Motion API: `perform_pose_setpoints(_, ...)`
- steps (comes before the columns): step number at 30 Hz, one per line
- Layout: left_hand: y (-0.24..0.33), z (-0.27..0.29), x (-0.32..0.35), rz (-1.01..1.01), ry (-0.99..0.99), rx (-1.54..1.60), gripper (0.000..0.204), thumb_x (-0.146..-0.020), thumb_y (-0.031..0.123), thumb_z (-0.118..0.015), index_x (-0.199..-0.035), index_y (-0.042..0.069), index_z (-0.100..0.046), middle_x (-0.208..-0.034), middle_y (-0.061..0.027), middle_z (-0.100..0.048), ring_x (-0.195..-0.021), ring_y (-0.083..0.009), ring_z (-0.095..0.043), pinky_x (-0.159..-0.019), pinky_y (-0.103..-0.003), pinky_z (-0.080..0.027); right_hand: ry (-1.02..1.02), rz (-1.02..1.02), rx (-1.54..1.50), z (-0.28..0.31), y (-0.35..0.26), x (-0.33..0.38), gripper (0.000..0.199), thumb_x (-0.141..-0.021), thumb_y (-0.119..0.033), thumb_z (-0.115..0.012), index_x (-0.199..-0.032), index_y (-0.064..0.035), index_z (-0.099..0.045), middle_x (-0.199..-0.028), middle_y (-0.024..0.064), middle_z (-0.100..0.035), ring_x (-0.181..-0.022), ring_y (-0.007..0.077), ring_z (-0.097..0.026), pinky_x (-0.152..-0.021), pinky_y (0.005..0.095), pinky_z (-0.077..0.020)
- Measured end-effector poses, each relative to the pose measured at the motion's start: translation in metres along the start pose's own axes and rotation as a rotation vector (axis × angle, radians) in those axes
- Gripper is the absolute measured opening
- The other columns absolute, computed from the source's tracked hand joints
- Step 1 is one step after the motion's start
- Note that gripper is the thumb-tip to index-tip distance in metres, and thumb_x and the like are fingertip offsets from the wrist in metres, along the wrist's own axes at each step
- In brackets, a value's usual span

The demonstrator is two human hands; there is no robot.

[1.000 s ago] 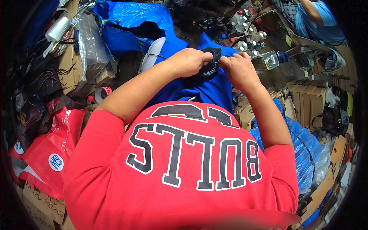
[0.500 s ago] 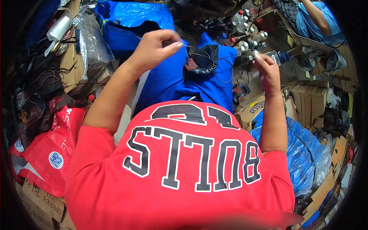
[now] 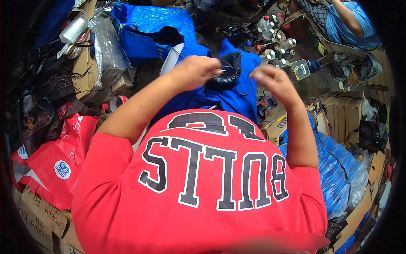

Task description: Manually stitching a black leather component of a shoe with a needle and thread.

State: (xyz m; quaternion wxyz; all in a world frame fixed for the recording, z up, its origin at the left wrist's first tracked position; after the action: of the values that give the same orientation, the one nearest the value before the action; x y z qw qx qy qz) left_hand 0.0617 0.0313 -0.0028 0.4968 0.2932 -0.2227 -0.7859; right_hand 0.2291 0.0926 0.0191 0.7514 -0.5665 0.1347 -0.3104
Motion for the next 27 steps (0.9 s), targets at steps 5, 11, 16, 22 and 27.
perform_pose_setpoints(5, -0.057, 0.146, 0.06, 0.03, 0.177, -0.673, 0.009, -0.074, 0.006, -0.059, -0.082, 0.007, -0.062, -0.084, -0.0118, -0.063, -0.079, -0.0279, -0.061, -0.07, -0.037, -0.049, 0.346, -0.336, 0.569, 0.115, 0.09, 0.088, 0.021, -0.083, -0.018, -0.061, -0.1, -0.0067, -0.066, -0.092, 0.0085, -0.067, -0.082, 0.0149, -0.063, -0.076, 0.0264, -0.0468)
perform_pose_setpoints(11, -0.046, 0.416, 0.198, 0.765, 0.84, -1.127, 0.029, -0.081, 0.037, -0.063, -0.1, 0.015, -0.068, -0.093, -0.0046, -0.068, -0.084, -0.0138, -0.064, -0.076, -0.026, -0.047, 0.637, -0.877, 0.981, 0.299, 0.166, 0.288, 0.034, -0.081, -0.036, -0.059, -0.102, -0.0102, -0.067, -0.097, 0.013, -0.066, -0.092, 0.0244, -0.063, -0.081, 0.0324, -0.046)
perform_pose_setpoints(16, -0.101, 0.281, 0.157, 0.636, 0.762, -0.354, 0.026, -0.086, 0.021, -0.054, -0.104, 0.005, -0.065, -0.087, -0.0048, -0.067, -0.075, -0.0119, -0.058, -0.069, -0.028, -0.046, 0.45, -0.723, 0.799, 0.204, 0.155, 0.166, 0.042, -0.08, -0.036, -0.06, -0.118, -0.0179, -0.058, -0.096, 0.0149, -0.065, -0.089, 0.0254, -0.061, -0.08, 0.0317, -0.0453)
perform_pose_setpoints(22, -0.006, 0.055, 0.016, 0.124, 0.186, -0.149, 0.034, -0.075, 0.016, -0.068, -0.109, 0.015, -0.064, -0.103, -0.01, -0.06, -0.093, -0.0267, -0.059, -0.082, -0.034, -0.047, 0.224, -0.098, 0.053, 0.002, 0.066, 0.023, 0.046, -0.084, -0.018, -0.063, -0.127, -0.0086, -0.05, -0.096, -0.0039, -0.056, -0.081, 0.0042, -0.047, -0.071, 0.0174, -0.0382)
perform_pose_setpoints(27, -0.031, 0.027, 0.004, 0.16, 0.164, -0.249, 0.026, -0.072, 0.02, -0.069, -0.093, 0.006, -0.064, -0.091, -0.0126, -0.061, -0.086, -0.0292, -0.059, -0.075, -0.036, -0.048, 0.168, -0.244, -0.126, -0.016, 0.075, 0.004, 0.021, -0.088, -0.028, -0.059, -0.086, -0.0069, -0.057, -0.067, -0.0079, -0.048, -0.059, 0.0015, -0.037, -0.053, 0.0183, -0.0285)
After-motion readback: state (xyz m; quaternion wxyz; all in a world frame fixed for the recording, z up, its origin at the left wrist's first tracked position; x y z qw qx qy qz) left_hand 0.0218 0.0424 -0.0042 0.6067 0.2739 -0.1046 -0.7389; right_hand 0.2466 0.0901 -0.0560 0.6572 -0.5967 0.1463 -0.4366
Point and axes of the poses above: each hand's wrist, its own x-axis away from the middle knuckle, its own z-axis out of the back of the hand, y = z × x, the point moved 8 cm from there along -x, towards the middle knuckle
